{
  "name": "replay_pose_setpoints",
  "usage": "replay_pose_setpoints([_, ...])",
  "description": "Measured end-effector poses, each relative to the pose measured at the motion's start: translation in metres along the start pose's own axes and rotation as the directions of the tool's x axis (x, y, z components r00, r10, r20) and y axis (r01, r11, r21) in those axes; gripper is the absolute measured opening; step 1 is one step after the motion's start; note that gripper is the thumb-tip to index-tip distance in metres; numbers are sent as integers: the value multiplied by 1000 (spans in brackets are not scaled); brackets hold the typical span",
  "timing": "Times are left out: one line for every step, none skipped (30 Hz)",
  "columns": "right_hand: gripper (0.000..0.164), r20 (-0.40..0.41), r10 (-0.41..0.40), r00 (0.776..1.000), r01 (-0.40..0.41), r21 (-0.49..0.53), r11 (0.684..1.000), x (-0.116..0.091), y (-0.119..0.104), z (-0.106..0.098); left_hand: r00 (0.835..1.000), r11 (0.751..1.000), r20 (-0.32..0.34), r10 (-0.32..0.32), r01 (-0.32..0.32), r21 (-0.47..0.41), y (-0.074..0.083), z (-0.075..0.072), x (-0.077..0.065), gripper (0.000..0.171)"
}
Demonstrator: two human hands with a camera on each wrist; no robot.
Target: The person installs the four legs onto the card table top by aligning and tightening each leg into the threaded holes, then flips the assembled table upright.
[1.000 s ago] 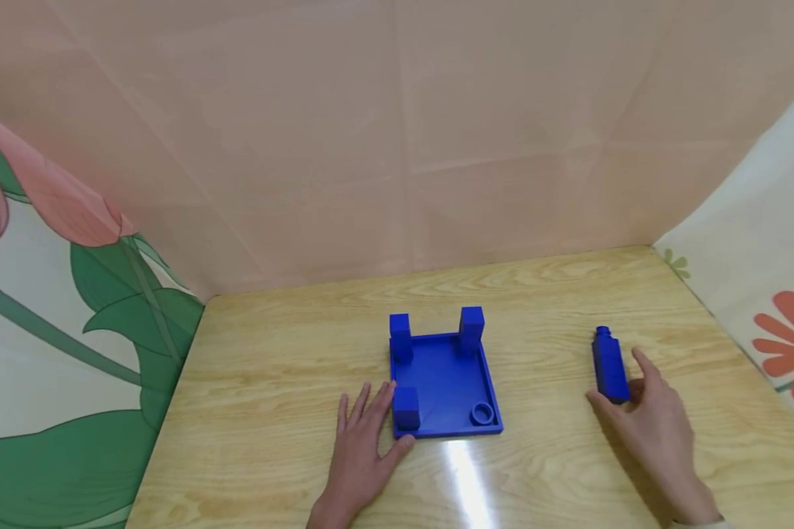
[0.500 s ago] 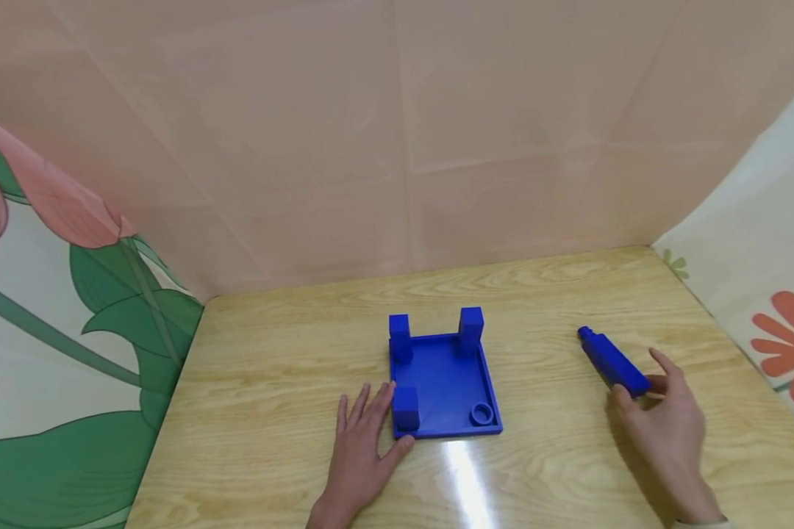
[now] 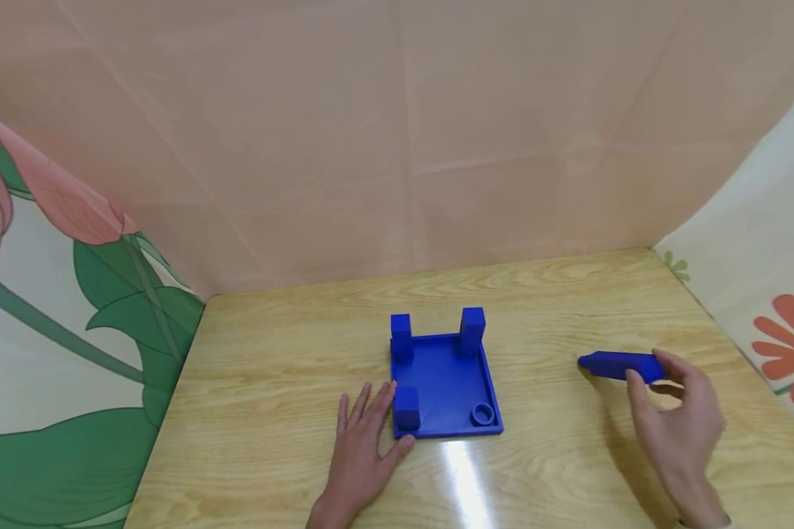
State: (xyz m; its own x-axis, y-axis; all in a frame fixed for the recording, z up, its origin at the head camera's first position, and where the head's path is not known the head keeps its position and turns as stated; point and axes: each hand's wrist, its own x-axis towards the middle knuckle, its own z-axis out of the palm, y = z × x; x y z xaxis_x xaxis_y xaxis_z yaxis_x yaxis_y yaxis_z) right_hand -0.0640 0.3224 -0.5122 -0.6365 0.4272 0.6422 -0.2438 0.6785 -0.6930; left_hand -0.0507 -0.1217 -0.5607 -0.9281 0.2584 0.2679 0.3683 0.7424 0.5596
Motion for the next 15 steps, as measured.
replay_pose_setpoints([53,18,-25,1000,25,0,1000,0,-3,0,1000,1000,0,0,0,1,0,0,0,83])
replay_pose_setpoints([52,27,-48,998,47,8,999,1,-7,0,1000,1000,0,0,0,1,0,0,0,83])
replay_pose_setpoints([51,48,-67,997,66,20,998,1,-11,0,1000,1000,-2,1,-1,0,1,0,0,83])
replay_pose_setpoints([50,68,-87,994,85,31,996,2,-15,0,1000,1000,-3,2,-2,-1,1,-1,0,83])
replay_pose_setpoints([48,77,-106,991,103,43,994,2,-19,1,1000,1000,-3,3,-3,-3,1,-1,0,83])
replay_pose_setpoints([47,89,-126,988,121,57,991,3,-24,1,1000,1000,-5,3,-4,-2,1,-1,0,83])
replay_pose_setpoints([44,95,-147,985,141,68,988,4,-29,2,1000,1000,-5,4,-4,-3,1,-1,0,83])
replay_pose_setpoints([42,101,-170,980,162,81,983,5,-35,4,1000,1000,-7,5,-5,-2,1,-1,0,83])
replay_pose_setpoints([41,107,-189,976,180,95,979,6,-41,5,1000,1000,-8,5,-5,-1,1,-1,0,82])
replay_pose_setpoints([42,109,-210,972,199,106,974,7,-48,6,1000,1000,-9,5,-5,-1,1,-1,0,82])
replay_pose_setpoints([44,105,-229,968,217,121,969,8,-54,8,1000,1000,-11,7,-6,1,1,-1,0,82])
replay_pose_setpoints([48,109,-246,963,231,131,964,8,-61,9,1000,1000,-13,7,-7,1,1,0,0,82])
replay_pose_setpoints([52,113,-264,958,247,145,958,9,-68,11,1000,1000,-14,8,-8,-1,1,0,0,82])
replay_pose_setpoints([55,117,-278,953,258,161,952,10,-74,12,1000,1000,-21,15,-15,5,0,1,0,81])
replay_pose_setpoints([58,123,-290,949,267,176,948,10,-80,14,1000,1000,-22,15,-15,3,0,1,0,81])
